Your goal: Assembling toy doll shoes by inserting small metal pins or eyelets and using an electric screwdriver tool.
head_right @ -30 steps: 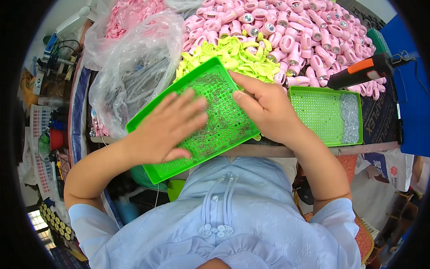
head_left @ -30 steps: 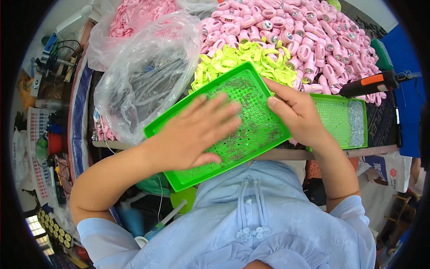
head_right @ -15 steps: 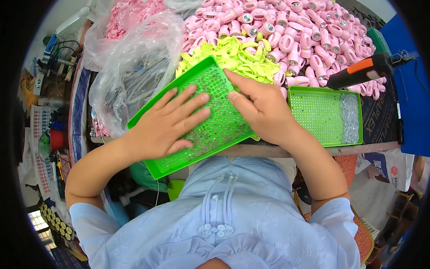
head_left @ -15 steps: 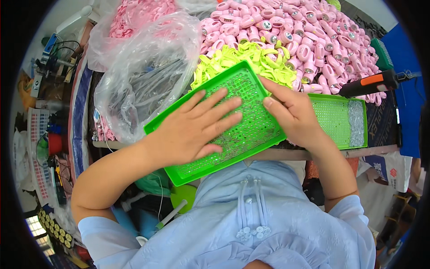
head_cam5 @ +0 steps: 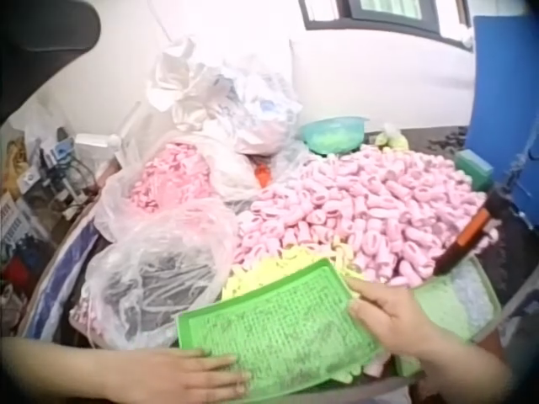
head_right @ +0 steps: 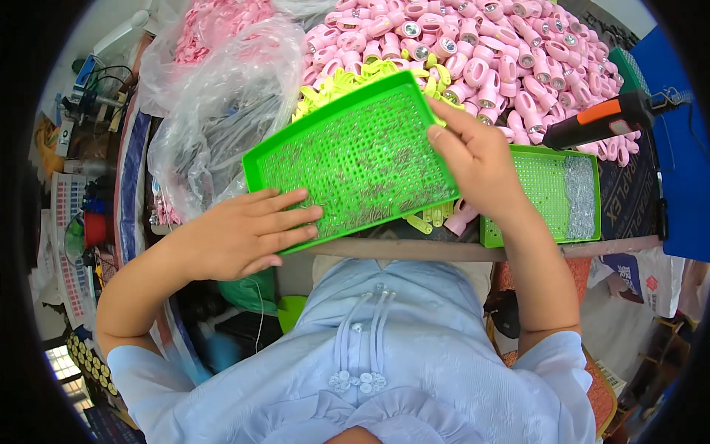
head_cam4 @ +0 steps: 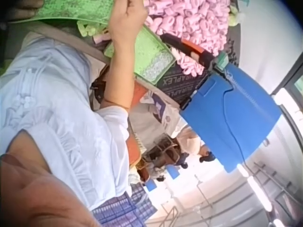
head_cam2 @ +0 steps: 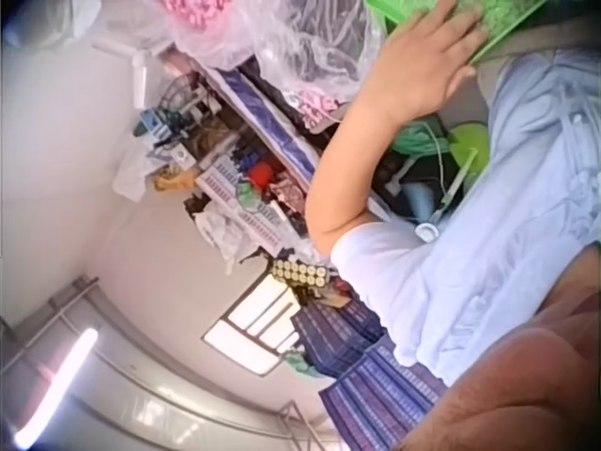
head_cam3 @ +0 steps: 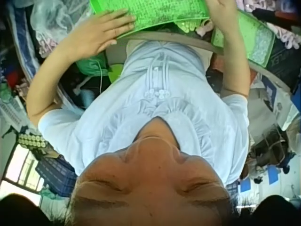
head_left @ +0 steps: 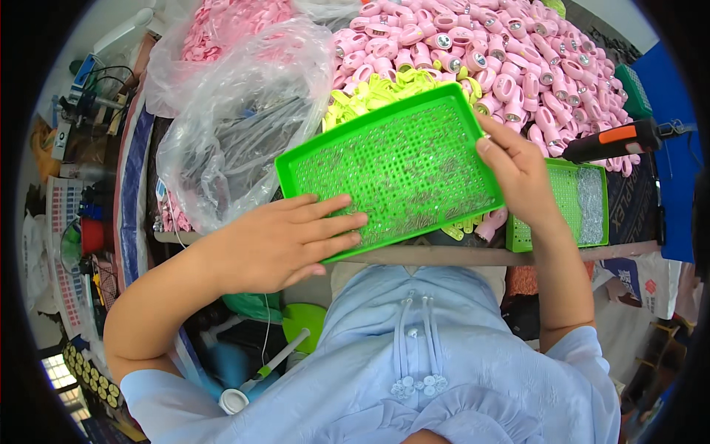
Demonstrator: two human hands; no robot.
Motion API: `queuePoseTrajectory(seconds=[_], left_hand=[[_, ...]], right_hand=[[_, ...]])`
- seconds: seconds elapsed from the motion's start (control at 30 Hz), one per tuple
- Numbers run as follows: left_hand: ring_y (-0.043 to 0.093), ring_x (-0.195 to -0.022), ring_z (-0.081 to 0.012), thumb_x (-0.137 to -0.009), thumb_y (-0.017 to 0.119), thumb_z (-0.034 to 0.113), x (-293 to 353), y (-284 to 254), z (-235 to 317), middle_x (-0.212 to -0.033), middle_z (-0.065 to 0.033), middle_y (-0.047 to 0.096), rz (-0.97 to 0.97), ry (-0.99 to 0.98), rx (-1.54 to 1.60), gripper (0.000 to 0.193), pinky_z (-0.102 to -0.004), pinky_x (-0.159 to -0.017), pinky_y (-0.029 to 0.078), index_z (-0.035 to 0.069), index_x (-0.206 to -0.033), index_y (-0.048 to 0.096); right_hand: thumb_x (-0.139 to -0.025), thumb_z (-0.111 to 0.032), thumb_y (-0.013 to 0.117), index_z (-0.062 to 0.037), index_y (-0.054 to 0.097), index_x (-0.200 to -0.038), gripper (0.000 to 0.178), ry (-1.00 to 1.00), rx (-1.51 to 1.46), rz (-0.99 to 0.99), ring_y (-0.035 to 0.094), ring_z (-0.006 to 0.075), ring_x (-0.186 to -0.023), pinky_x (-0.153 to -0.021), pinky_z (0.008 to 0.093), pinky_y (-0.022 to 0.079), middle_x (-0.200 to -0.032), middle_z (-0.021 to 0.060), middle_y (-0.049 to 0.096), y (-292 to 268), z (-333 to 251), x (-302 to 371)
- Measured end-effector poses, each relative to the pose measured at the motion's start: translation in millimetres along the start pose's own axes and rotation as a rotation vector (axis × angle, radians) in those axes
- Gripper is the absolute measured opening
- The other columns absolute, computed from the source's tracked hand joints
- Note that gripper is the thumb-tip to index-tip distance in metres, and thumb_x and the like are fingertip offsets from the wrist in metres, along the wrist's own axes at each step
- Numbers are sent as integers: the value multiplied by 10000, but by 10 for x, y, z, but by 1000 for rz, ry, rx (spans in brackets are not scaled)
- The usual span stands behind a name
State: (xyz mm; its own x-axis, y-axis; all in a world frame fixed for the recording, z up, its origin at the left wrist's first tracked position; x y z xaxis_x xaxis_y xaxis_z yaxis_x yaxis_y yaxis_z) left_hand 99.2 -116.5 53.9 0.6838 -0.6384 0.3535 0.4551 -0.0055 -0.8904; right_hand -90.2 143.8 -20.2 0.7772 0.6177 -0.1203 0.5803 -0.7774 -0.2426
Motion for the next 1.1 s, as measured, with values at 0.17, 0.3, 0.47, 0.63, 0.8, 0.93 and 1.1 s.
queuePoseTrajectory(seconds=[0.17, 0.3, 0.47, 0.63, 0.8, 0.93, 1.1], left_hand=[[336, -1467, -331, -972, 488, 404, 20, -134, -12, -1576, -124, 374, 70, -118, -116, 590, -569, -1188, 231, 95, -1473, 446], [424, -1415, -337, -952, 553, 327, -68, -243, 37, -1506, -131, 469, 232, -61, -111, 509, -567, -1178, 254, 83, -1398, 523], [668, -1144, -308, -833, 686, -10, 69, -201, -44, -1084, -90, 717, 792, -134, 1, 257, -555, -1110, 368, 60, -1080, 688], [566, -755, -141, -855, 723, 5, 205, 178, -164, -795, -18, 602, 1526, -452, 227, 181, -293, -781, 448, 22, -1016, 642], [444, -668, -43, -973, 619, 135, 259, 604, 48, -719, 14, 513, 1312, -923, 860, 416, -237, -585, 361, 13, -1357, 512], [417, -578, -51, -949, 638, 131, 272, 975, -10, -619, 19, 484, 1347, -940, 861, 566, -262, -542, 363, 29, -1471, 445], [420, -547, -57, -936, 621, 88, 344, 1016, 56, -587, 4, 469, 1110, -1065, 693, 605, -270, -521, 372, 34, -1501, 410]], right_hand=[[-985, -95, 565, 47, 556, -1374, 414, 54, -123, 10, 582, 86, -968, -868, 239, 465, -1126, 55, 671, -106, 101, -64], [-991, -100, 554, 40, 550, -1384, 417, 59, -132, -36, 590, 95, -1014, -913, 249, 460, -1177, 58, 667, 23, 78, -34], [-993, -119, 554, 45, 546, -1386, 425, 40, -123, 52, 593, 106, -1072, -954, 258, 455, -1233, 73, 660, 0, 121, -55], [-992, -112, 554, 31, 534, -1401, 434, 22, -115, 32, 577, 82, -1008, -911, 240, 455, -1183, 60, 671, 76, 169, -22], [-995, -83, 531, 43, 517, -1416, 439, 87, -66, -29, 556, 131, -1179, -1024, 275, 410, -1313, 100, 614, 187, 32, 9], [-986, -77, 567, 40, 530, -1399, 431, -36, -2, -12, 558, 50, -874, -793, 216, 469, -1056, 23, 689, 284, -134, 24], [-984, -104, 591, 43, 549, -1374, 418, -58, 162, -59, 540, 44, -793, -725, 218, 465, -932, 21, 667, 288, -293, -35]])
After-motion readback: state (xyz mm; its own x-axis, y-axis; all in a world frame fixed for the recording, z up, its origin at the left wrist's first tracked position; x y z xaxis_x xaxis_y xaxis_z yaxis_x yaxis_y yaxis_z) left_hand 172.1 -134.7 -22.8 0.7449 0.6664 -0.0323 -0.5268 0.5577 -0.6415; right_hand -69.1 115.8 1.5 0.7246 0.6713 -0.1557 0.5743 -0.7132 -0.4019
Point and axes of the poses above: each hand's wrist, its own x-axis away from the middle knuckle, its own y-axis out of the palm, z = x × y, the point moved 2 cm from there along -x, towards the middle knuckle
